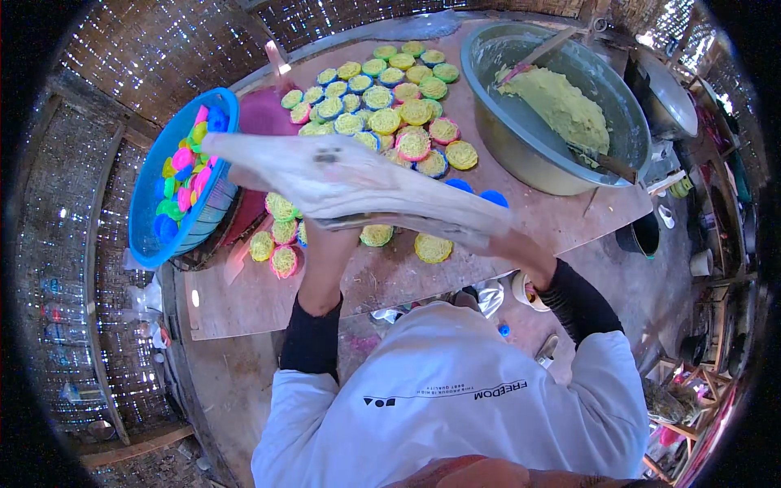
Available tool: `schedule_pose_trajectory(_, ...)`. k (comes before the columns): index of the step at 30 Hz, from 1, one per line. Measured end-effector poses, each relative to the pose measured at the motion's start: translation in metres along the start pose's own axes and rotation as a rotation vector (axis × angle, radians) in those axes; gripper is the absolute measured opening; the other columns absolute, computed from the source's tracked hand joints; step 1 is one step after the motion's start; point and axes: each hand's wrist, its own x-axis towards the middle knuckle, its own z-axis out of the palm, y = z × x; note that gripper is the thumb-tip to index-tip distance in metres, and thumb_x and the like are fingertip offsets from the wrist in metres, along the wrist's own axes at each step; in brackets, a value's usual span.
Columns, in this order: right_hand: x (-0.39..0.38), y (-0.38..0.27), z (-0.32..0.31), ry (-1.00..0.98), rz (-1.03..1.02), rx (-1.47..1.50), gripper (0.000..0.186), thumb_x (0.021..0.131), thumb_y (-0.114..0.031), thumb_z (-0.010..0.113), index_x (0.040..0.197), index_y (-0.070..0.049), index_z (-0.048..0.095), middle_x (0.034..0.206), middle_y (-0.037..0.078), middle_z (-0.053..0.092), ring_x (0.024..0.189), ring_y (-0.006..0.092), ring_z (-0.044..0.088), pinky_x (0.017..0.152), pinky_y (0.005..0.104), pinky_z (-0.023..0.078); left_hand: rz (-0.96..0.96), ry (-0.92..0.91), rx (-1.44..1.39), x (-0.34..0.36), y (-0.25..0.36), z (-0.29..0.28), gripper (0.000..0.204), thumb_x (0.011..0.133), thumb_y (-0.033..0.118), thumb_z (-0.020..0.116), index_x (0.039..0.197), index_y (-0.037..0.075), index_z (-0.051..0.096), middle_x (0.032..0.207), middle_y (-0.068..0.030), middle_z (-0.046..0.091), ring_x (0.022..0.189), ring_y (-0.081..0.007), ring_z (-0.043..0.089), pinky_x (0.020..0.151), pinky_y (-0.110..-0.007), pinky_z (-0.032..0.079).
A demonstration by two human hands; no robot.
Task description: The person uses a wooden mold and a wooden mallet to press yellow batter into colorful plastic molds arranged on a table. They repeatedly scoop batter from a large metal bowl, fill the mold, and strike it to release the shaped cake into the plastic cups.
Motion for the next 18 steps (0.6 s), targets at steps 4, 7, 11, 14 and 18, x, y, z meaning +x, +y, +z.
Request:
schedule_pose_trajectory(4,-0.005,0.017,0.023,-0.059,0.048,-0.102,0.039,0.074,-0.009,0.054,0.112,-0.008,0.052,0.097,0.011,0.057,0.095,0.0255,0.051,0.085,0.0418,0.036,-0.092,0.134,-0.129,-0.009,-0.003,-0.012,0.039,0.064,0.002,0.07,0.1,0.0,0.054,0.095,-0.0071,0.059,0.085,-0.0166,0.056,0.079,-0.03,0.044)
schedule_pose_trajectory(7,-0.005,0.024,0.028,-0.092,0.071,-0.175,0.045,0.071,-0.007,0.054,0.116,-0.012,0.051,0.098,0.008,0.058,0.094,0.0234,0.053,0.088,0.0436,0.034,-0.136,0.159,-0.152,-0.009,-0.005,-0.016,0.04,0.065,0.001,0.069,0.101,0.0,0.053,0.096,-0.0072,0.058,0.087,-0.0167,0.055,0.08,-0.03,0.043)
schedule_pose_trajectory(11,0.0,0.017,0.016,-0.18,0.038,-0.435,0.047,0.075,-0.014,0.053,0.122,-0.018,0.047,0.093,0.006,0.06,0.089,0.0213,0.056,0.09,0.0456,0.033,-0.094,0.185,-0.219,-0.009,-0.01,-0.019,0.042,0.065,-0.001,0.068,0.103,0.001,0.052,0.099,-0.007,0.057,0.089,-0.0168,0.055,0.081,-0.029,0.042)
schedule_pose_trajectory(14,0.003,0.01,0.009,-0.207,0.088,-0.459,0.034,0.076,-0.013,0.054,0.11,-0.013,0.054,0.093,0.007,0.061,0.088,0.0207,0.057,0.092,0.0463,0.032,-0.114,0.195,-0.246,-0.007,-0.009,-0.02,0.044,0.064,-0.001,0.069,0.105,0.001,0.052,0.101,-0.0068,0.057,0.09,-0.0169,0.054,0.082,-0.029,0.042)
schedule_pose_trajectory(18,0.008,-0.003,0.0,-0.285,0.185,-0.45,0.025,0.077,-0.013,0.053,0.101,-0.011,0.059,0.09,0.005,0.062,0.086,0.0205,0.058,0.093,0.0463,0.032,-0.137,0.177,-0.272,-0.005,-0.01,-0.023,0.045,0.064,-0.002,0.069,0.105,0.001,0.051,0.101,-0.0069,0.057,0.09,-0.017,0.054,0.082,-0.029,0.042)
